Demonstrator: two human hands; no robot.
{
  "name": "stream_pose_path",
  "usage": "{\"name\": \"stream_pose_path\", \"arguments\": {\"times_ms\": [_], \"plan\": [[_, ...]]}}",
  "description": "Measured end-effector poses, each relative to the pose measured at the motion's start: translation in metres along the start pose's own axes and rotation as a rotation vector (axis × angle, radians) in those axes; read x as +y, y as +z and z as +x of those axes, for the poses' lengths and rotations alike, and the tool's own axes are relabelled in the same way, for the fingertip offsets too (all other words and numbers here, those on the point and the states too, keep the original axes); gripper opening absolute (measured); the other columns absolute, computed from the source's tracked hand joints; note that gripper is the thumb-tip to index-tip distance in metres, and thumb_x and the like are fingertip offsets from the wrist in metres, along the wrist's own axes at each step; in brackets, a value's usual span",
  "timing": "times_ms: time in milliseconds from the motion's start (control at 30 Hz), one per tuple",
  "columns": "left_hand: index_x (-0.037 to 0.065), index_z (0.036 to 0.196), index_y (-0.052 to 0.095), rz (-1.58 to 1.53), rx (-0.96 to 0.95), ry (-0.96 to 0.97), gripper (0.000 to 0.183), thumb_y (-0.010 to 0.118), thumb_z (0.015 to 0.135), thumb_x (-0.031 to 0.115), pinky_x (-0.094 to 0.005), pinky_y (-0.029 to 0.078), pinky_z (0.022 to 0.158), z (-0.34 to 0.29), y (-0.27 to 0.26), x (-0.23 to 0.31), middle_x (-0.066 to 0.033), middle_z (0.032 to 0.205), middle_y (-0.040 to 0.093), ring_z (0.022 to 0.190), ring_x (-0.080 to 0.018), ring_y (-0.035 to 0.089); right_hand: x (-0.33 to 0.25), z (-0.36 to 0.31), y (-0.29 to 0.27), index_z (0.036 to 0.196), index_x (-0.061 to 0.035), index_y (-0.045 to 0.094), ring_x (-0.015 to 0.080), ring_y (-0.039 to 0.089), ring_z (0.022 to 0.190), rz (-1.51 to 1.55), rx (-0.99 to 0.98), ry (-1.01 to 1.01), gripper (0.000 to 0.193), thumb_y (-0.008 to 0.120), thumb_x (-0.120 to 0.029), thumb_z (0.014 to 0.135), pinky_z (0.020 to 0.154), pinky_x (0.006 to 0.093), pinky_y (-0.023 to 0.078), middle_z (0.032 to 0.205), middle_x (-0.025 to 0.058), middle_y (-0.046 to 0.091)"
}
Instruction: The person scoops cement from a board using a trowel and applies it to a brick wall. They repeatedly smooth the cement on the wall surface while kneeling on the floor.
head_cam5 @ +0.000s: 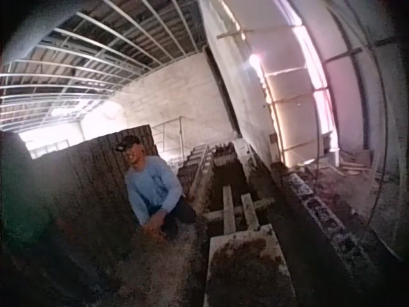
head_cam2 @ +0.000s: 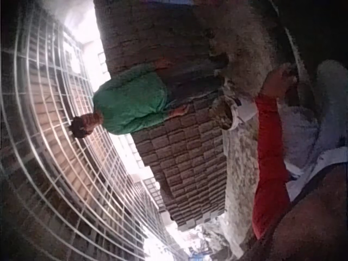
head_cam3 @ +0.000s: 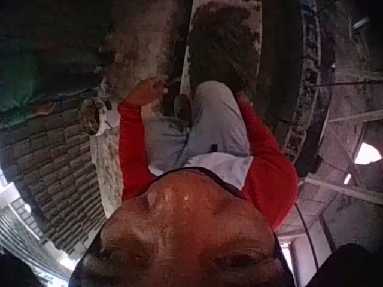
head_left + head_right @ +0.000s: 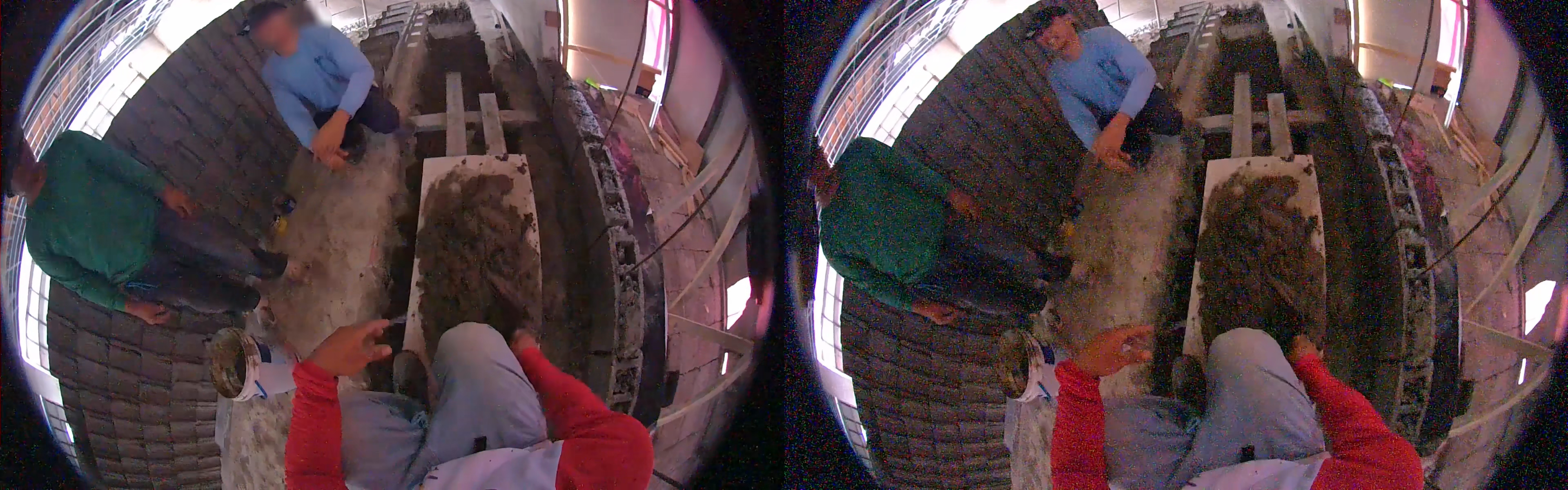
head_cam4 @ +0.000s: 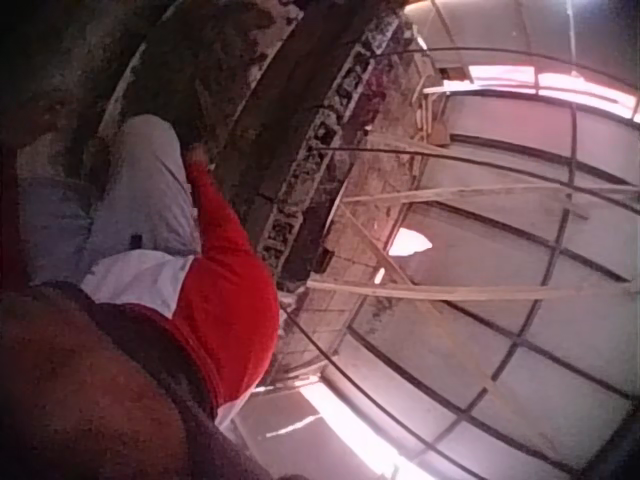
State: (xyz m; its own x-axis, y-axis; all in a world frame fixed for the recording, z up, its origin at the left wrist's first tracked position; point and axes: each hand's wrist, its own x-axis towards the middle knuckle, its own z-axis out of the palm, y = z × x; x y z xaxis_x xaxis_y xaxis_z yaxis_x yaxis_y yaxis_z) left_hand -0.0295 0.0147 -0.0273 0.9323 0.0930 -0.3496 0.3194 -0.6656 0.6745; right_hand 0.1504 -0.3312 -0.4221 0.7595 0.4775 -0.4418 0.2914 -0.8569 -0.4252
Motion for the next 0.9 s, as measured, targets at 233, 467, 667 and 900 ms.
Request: {"name": "stream_pose_path", "arguments": {"times_ms": [233,467,667,900], "plan": [[0.006,0.127,0.045,-0.12,-0.028,-0.086,0.046,0.058,0.087,0.025,-0.0336,0.047,0.082,0.02,0.009,-0.056,-0.0086,0.116,0.055,0.098,-0.0179,0.055,0.061,-0.037,-0.03,0.086,-0.0046,0.059,0.0302,0.06,0.065,0.54,0.176,0.004,0.027,0.053,-0.03,0.082,0.058,0.0414,0.046,0.07,0.0134,0.061],[0.005,0.122,0.048,0.038,-0.058,-0.191,0.044,0.06,0.085,0.026,-0.0376,0.045,0.087,0.016,-0.012,0.053,-0.0124,0.113,0.056,0.102,-0.0231,0.055,0.108,-0.154,-0.035,0.076,-0.0037,0.055,0.0156,0.053,0.053,0.652,-0.186,0.293,0.029,0.053,-0.032,0.082,0.046,0.0332,0.043,0.061,0.0055,0.056],[0.005,0.124,0.048,-0.077,0.02,-0.225,0.054,0.069,0.079,0.024,-0.034,0.048,0.081,-0.025,-0.004,0.022,-0.0123,0.113,0.057,0.097,-0.0212,0.057,0.066,-0.097,0.03,0.089,-0.0041,0.064,0.0304,0.061,0.081,0.283,-0.388,-0.205,0.032,0.055,-0.033,0.078,0.067,0.0391,0.048,0.089,0.0166,0.063],[0.005,0.123,0.048,-0.046,0.032,-0.163,0.054,0.071,0.076,0.017,-0.0334,0.048,0.081,-0.006,-0.001,0.024,-0.0104,0.112,0.058,0.095,-0.0211,0.058,0.016,0.029,0.016,0.091,-0.0019,0.061,0.0351,0.059,0.096,0.542,-0.433,-0.069,0.041,0.044,-0.039,0.085,0.081,0.0443,0.045,0.092,0.0194,0.063]]}}
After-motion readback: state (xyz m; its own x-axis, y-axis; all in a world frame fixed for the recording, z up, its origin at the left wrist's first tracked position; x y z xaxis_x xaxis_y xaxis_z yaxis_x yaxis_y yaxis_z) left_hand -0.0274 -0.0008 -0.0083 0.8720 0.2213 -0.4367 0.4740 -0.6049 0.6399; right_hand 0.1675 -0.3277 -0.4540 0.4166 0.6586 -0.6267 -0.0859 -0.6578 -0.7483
